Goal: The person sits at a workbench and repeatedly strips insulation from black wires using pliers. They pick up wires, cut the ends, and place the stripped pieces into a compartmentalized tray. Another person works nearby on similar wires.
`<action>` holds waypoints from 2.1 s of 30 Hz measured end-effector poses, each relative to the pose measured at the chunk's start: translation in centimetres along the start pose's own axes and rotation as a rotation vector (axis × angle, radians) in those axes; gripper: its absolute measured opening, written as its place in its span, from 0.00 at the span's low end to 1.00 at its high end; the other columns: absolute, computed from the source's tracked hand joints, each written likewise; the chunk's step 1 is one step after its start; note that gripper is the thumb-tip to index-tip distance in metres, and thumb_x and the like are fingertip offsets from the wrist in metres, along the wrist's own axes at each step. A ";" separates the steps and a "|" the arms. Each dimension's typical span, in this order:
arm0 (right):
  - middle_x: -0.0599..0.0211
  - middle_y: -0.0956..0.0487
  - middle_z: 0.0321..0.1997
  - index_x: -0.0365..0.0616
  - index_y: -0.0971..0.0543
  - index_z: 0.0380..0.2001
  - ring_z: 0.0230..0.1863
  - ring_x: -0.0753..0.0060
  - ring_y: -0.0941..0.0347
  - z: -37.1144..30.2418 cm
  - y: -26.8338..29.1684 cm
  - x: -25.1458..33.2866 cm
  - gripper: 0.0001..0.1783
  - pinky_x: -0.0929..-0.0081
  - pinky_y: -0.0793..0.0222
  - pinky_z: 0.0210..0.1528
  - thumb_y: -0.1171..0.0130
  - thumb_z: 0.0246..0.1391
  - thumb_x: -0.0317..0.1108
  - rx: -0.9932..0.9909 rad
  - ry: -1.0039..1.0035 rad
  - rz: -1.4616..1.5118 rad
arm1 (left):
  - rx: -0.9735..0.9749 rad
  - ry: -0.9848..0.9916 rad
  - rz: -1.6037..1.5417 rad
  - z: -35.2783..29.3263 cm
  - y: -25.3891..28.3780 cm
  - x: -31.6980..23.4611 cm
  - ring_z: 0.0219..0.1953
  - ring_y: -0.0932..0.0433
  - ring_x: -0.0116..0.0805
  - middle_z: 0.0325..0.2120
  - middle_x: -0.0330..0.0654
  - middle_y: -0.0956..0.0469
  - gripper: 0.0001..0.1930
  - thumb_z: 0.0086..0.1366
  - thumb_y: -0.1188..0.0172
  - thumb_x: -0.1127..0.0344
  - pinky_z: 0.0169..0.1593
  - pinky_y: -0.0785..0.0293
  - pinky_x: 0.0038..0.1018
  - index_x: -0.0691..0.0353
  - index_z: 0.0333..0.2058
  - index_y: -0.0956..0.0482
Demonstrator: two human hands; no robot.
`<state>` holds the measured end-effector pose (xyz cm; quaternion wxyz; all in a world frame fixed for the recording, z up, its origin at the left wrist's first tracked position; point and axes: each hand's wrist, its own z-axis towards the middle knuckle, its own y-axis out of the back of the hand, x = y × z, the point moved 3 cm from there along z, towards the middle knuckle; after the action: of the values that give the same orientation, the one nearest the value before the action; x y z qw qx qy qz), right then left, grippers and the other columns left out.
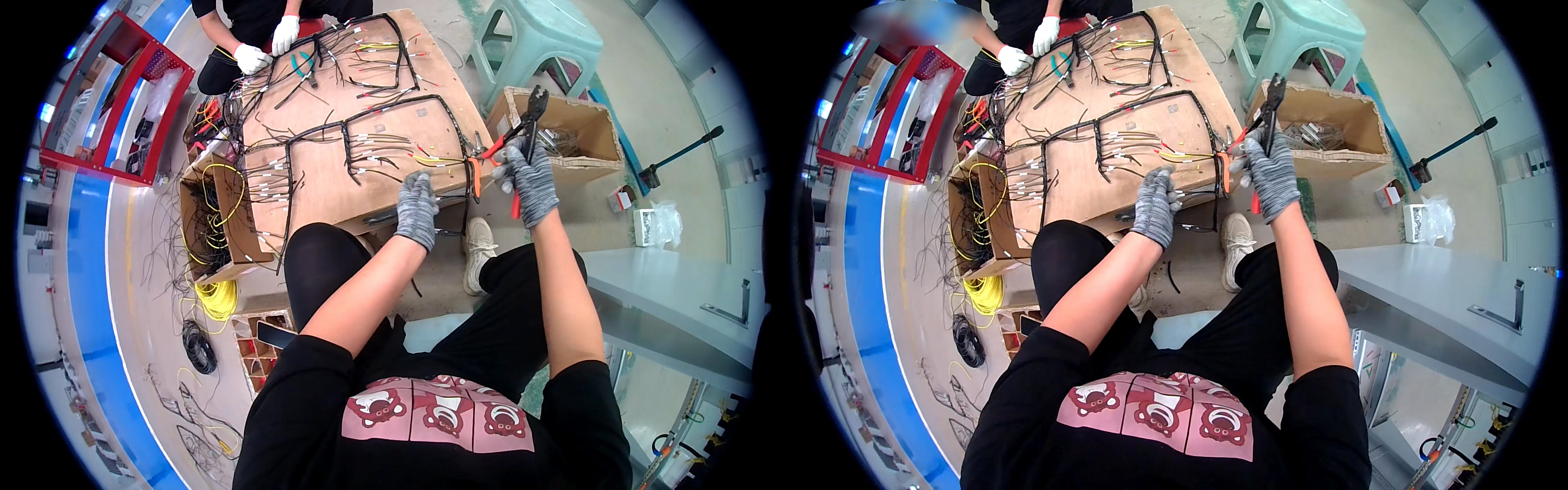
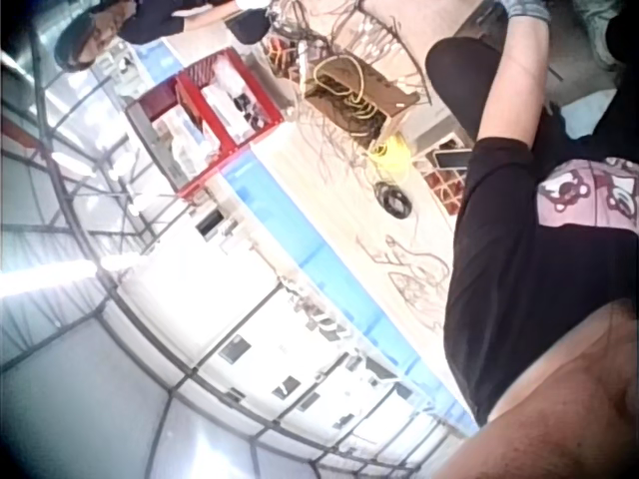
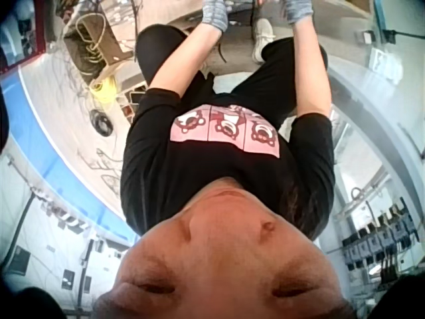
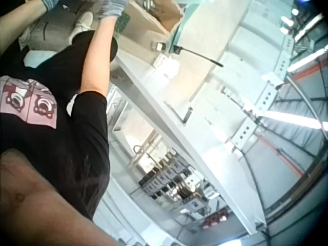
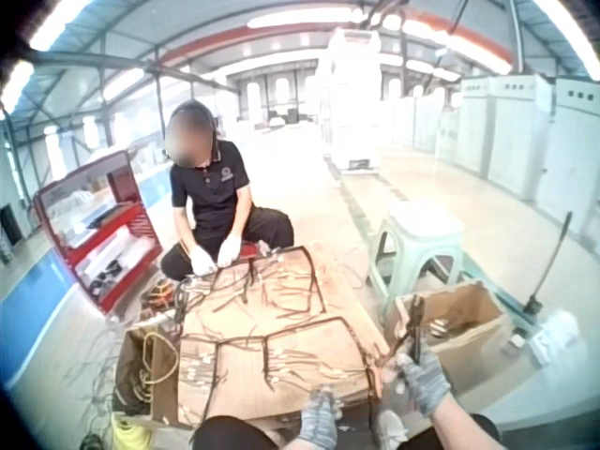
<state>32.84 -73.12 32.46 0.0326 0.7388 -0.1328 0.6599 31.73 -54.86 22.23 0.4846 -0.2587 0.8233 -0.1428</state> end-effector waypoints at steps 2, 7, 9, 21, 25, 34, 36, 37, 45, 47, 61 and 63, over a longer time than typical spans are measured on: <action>0.70 0.27 0.23 0.42 0.30 0.35 0.14 0.83 0.33 0.7 1.0 0.1 0.06 0.87 0.41 0.11 0.49 0.53 0.28 0.003 0.019 -0.044 | -0.066 -0.155 0.178 1.1 1.0 -0.1 0.20 0.33 0.24 0.21 0.33 0.32 0.11 0.61 0.50 0.66 0.22 0.33 0.21 0.60 0.42 0.30; 0.74 0.27 0.20 0.42 0.28 0.32 0.13 0.87 0.35 1.1 1.9 1.0 0.06 0.89 0.43 0.11 0.45 0.50 0.28 0.007 -0.004 -0.206 | -0.121 -0.373 0.802 1.1 0.4 -1.6 0.31 0.27 0.35 0.30 0.47 0.26 0.15 0.59 0.49 0.68 0.38 0.30 0.25 0.67 0.45 0.32; 0.74 0.28 0.19 0.42 0.28 0.32 0.13 0.87 0.35 1.4 2.3 0.9 0.06 0.89 0.43 0.11 0.45 0.50 0.29 0.045 -0.033 -0.226 | -0.139 -0.535 0.948 1.9 0.8 -1.5 0.32 0.27 0.35 0.30 0.50 0.25 0.15 0.58 0.47 0.68 0.41 0.31 0.24 0.69 0.43 0.30; 0.68 0.25 0.20 0.37 0.25 0.34 0.15 0.83 0.32 3.0 3.5 -0.5 0.08 0.88 0.38 0.16 0.45 0.50 0.27 0.202 -0.113 -0.065 | -0.091 -0.805 1.337 2.1 -2.6 -2.1 0.37 0.28 0.47 0.33 0.52 0.26 0.09 0.59 0.50 0.65 0.42 0.32 0.36 0.63 0.34 0.25; 0.68 0.25 0.19 0.38 0.25 0.31 0.15 0.81 0.32 2.8 1.8 0.6 0.07 0.86 0.37 0.16 0.46 0.52 0.30 0.150 -0.102 -0.275 | -0.010 -1.011 1.310 2.3 -3.8 -1.7 0.35 0.28 0.47 0.31 0.51 0.26 0.09 0.58 0.48 0.65 0.41 0.32 0.35 0.62 0.34 0.24; 0.70 0.27 0.16 0.40 0.27 0.26 0.16 0.82 0.32 4.5 0.8 -0.6 0.08 0.82 0.37 0.18 0.45 0.51 0.33 0.153 -0.008 -0.481 | 0.323 -0.623 0.817 3.7 -7.0 -0.2 0.36 0.28 0.45 0.30 0.51 0.27 0.09 0.58 0.47 0.67 0.42 0.33 0.32 0.66 0.34 0.24; 0.70 0.27 0.17 0.40 0.27 0.26 0.16 0.82 0.33 4.7 0.9 -0.9 0.08 0.82 0.38 0.19 0.45 0.51 0.33 0.148 -0.008 -0.503 | 0.346 -0.599 0.812 3.4 -7.5 -0.1 0.36 0.29 0.45 0.31 0.51 0.27 0.10 0.58 0.47 0.67 0.42 0.33 0.31 0.67 0.35 0.24; 0.70 0.26 0.17 0.40 0.27 0.26 0.16 0.82 0.33 4.8 1.0 -1.0 0.08 0.82 0.38 0.19 0.45 0.51 0.33 0.142 0.004 -0.521 | 0.355 -0.596 0.822 3.4 -7.7 0.0 0.36 0.29 0.45 0.31 0.52 0.26 0.10 0.58 0.47 0.67 0.42 0.33 0.32 0.67 0.35 0.24; 0.69 0.25 0.19 0.39 0.26 0.26 0.15 0.82 0.33 5.3 0.8 -1.6 0.07 0.81 0.37 0.19 0.45 0.51 0.33 0.132 -0.017 -0.519 | 0.380 -0.620 0.839 4.3 -7.6 0.6 0.33 0.27 0.34 0.30 0.46 0.26 0.11 0.60 0.48 0.67 0.41 0.32 0.25 0.68 0.37 0.25; 0.69 0.25 0.19 0.39 0.26 0.26 0.15 0.81 0.33 5.4 0.8 -1.7 0.07 0.81 0.37 0.20 0.45 0.50 0.33 0.146 0.004 -0.558 | 0.381 -0.589 0.833 4.4 -7.7 0.7 0.33 0.27 0.34 0.30 0.46 0.26 0.11 0.60 0.48 0.67 0.41 0.32 0.25 0.68 0.37 0.26; 0.54 0.23 0.26 0.37 0.25 0.30 0.28 0.59 0.26 5.9 0.4 -2.2 0.14 0.70 0.32 0.32 0.41 0.46 0.38 0.171 0.228 -0.945 | 0.344 -0.500 0.723 4.9 -7.0 1.5 0.32 0.28 0.31 0.30 0.45 0.26 0.11 0.60 0.47 0.67 0.40 0.32 0.24 0.69 0.37 0.27; 0.54 0.23 0.27 0.36 0.25 0.31 0.28 0.58 0.26 6.1 0.6 -2.3 0.15 0.71 0.32 0.32 0.41 0.46 0.38 0.168 0.223 -0.966 | 0.357 -0.475 0.660 4.8 -7.1 1.6 0.31 0.29 0.28 0.30 0.43 0.26 0.10 0.60 0.47 0.67 0.39 0.32 0.23 0.69 0.37 0.27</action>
<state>38.38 -74.74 29.33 0.2886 0.6409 0.2824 0.6529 37.33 -61.57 22.18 0.7169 0.0802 0.6902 -0.0568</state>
